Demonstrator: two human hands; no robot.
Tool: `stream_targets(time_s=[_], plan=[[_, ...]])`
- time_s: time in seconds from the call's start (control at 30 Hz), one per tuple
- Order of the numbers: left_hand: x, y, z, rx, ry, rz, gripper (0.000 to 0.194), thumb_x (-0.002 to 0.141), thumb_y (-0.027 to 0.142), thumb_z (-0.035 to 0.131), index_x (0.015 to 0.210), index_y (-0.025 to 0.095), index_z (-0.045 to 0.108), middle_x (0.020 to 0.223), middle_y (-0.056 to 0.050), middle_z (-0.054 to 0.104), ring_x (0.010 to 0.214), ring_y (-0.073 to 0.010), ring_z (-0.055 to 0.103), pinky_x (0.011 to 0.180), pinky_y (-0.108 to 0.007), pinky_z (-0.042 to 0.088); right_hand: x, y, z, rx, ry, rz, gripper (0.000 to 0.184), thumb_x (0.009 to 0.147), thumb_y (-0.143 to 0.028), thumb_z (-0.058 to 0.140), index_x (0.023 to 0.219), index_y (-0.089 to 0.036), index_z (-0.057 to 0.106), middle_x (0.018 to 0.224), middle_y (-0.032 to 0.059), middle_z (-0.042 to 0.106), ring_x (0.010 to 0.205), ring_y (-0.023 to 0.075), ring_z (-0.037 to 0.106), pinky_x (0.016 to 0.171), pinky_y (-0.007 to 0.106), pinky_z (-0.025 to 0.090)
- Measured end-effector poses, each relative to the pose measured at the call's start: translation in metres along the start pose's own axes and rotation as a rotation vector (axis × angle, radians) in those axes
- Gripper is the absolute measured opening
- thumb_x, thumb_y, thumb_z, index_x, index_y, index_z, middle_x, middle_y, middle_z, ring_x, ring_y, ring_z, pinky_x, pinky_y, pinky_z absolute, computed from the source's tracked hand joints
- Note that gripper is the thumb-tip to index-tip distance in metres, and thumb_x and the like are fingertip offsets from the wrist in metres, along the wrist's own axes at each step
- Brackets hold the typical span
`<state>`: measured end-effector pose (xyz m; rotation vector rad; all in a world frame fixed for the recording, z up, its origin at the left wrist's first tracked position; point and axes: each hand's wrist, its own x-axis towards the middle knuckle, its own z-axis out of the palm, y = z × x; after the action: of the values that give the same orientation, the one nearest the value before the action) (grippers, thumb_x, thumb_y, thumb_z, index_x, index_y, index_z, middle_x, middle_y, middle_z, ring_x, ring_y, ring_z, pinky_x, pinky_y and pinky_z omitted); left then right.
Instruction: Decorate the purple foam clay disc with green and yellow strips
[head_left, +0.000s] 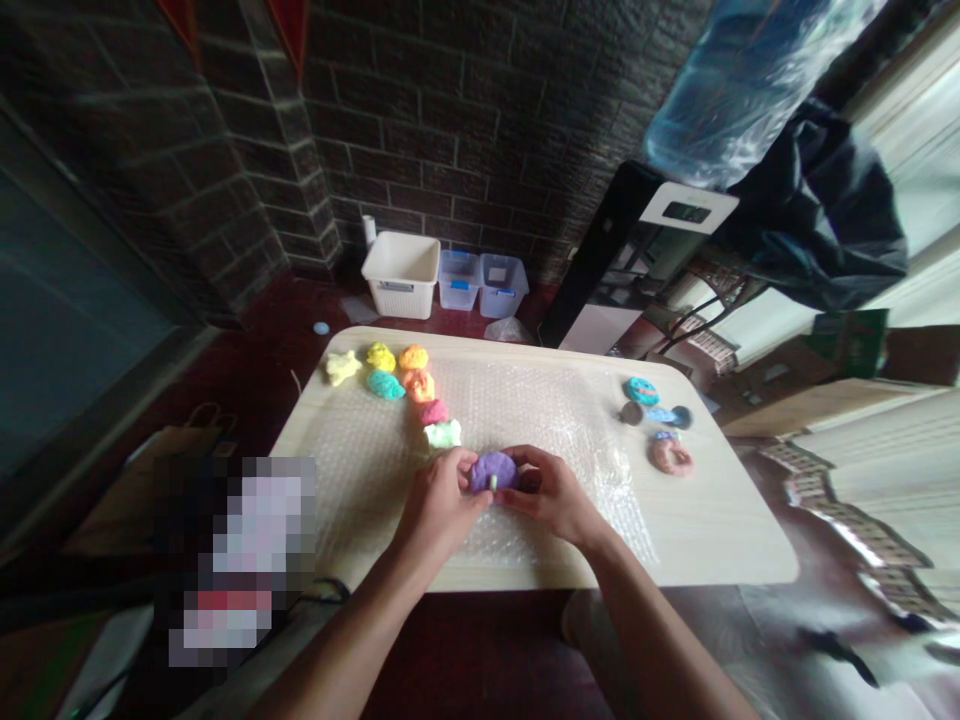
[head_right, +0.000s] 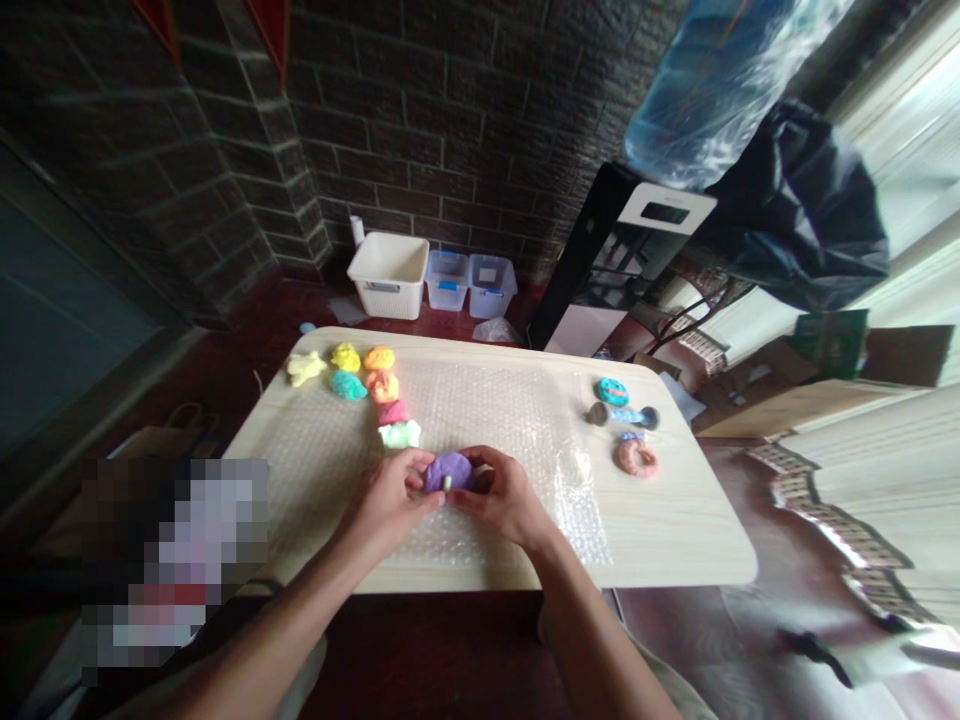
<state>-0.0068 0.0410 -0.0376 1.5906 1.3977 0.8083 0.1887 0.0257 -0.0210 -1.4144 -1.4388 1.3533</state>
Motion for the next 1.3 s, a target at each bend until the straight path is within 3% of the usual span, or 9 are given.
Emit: stream_targets(time_s=[0.23,0.43,0.83,1.3], plan=[[0.000,-0.002,0.001,0.029,0.005,0.019,0.035,0.072,0.009,0.078,0.104,0.019,0.070,0.101,-0.007,0.077,0.083,-0.0208,0.070,0.074,-0.032,0.054,0.000,-0.002,-0.001,-0.010,0.003,0.000,0.055,0.074,-0.042,0.093,0.115,-0.013,0.072,0.079,0.0013,0.067,0.062,0.0124,0.055,0.055,0.025,0.040],[-0.001,0.009,-0.002,0.047,0.038,0.021,0.010,0.089,0.023,0.069,0.099,0.019,0.069,0.097,-0.008,0.078,0.085,-0.0234,0.072,0.076,-0.035,0.055,0.002,-0.002,0.004,0.037,0.062,0.037,0.044,0.085,-0.050,0.081,0.108,-0.014,0.072,0.071,0.0002,0.064,0.055,0.0117,0.054,0.049,0.024,0.040],[0.000,0.008,0.001,0.048,0.064,0.031,0.008,0.087,0.022,0.072,0.093,0.021,0.067,0.093,-0.006,0.077,0.083,-0.0221,0.072,0.076,-0.033,0.055,0.001,-0.004,0.007,-0.019,0.097,-0.025,0.037,0.084,-0.045,0.083,0.103,-0.015,0.074,0.082,0.0037,0.070,0.060,0.0121,0.055,0.052,0.025,0.041],[0.003,0.000,0.001,-0.046,0.035,0.010,0.010,0.084,0.017,0.074,0.092,0.020,0.068,0.091,-0.005,0.076,0.083,-0.0208,0.073,0.076,-0.033,0.055,0.002,0.002,0.005,0.060,0.062,-0.002,0.044,0.083,-0.053,0.084,0.104,-0.016,0.073,0.069,-0.0006,0.063,0.054,0.0112,0.051,0.049,0.024,0.038]])
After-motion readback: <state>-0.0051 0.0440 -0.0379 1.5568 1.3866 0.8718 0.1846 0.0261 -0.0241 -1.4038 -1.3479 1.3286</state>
